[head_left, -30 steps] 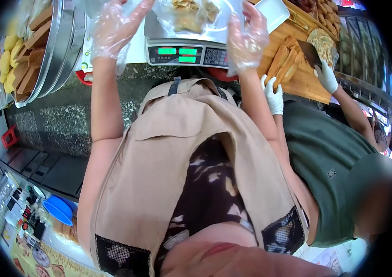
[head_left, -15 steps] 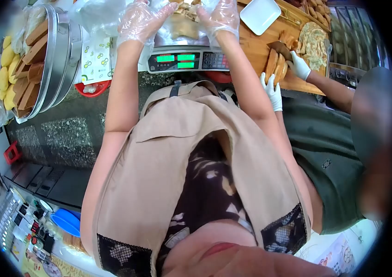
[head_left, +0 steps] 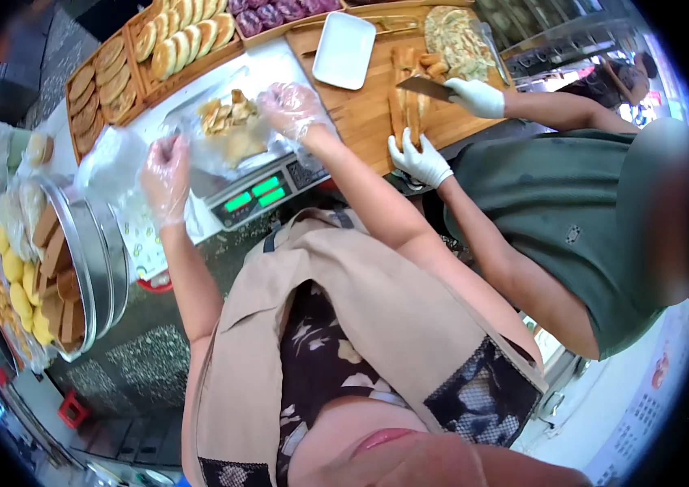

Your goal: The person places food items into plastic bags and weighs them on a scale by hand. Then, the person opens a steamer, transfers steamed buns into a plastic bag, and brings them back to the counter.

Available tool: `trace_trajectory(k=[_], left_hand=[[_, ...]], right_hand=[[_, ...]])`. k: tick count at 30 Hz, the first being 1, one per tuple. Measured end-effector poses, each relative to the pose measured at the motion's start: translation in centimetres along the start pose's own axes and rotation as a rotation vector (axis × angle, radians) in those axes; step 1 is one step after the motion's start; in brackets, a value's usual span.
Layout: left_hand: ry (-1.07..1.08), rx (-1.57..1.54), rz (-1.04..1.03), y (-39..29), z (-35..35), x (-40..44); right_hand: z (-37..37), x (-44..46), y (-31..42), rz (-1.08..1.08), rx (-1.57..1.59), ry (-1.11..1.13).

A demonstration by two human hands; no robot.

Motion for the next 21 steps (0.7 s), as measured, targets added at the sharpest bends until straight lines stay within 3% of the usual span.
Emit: trace_trajectory(k=[2,4,6,9,16,18,21], left_hand=[[-0.004,0.007,-0.008,-0.5,0.2,0.1],[-0.011,0.016,-0.015,-0.8,0.2,0.3],[-0.001,-0.064,-0.017,-1.1,0.2,0.5],[0.019,-0.092,-0.02,-1.3,-0.2,0.5],[-0.004,0.082,-0.073,-1.7,-0.7,0.6],[-0.133,0.252,-0.198,-1.9,-0.8,0.8],[-0.157,0.204,-0.287,-2.1,-1.6,0.9]], right_hand=[[1.0,-0.1,0.4,-0.044,0.054,-0.021],[0.6,0.2,-0.2,-0.137,0.435,0.041],[1.0,0.4,-0.3,-0.137,0.437,-0.005],[3.0,-0.1,1.7,-0.095,0.103,0.0],[3.5,-0.2,1.1,0.056,0.179,-0.023],[4.8,0.1,0.4,0.005,0.186,0.003],[6.9,0.1,0.3,0.139,0.201,0.037]])
Point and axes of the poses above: each hand's wrist, its own x-axis towards the middle knuckle, its own z-axis out of the back of the hand, y = z × x, the point moved 3 cm from there along x, towards the middle knuckle, and after that the axes turned 2 degrees about z, right-handed, at the moved point
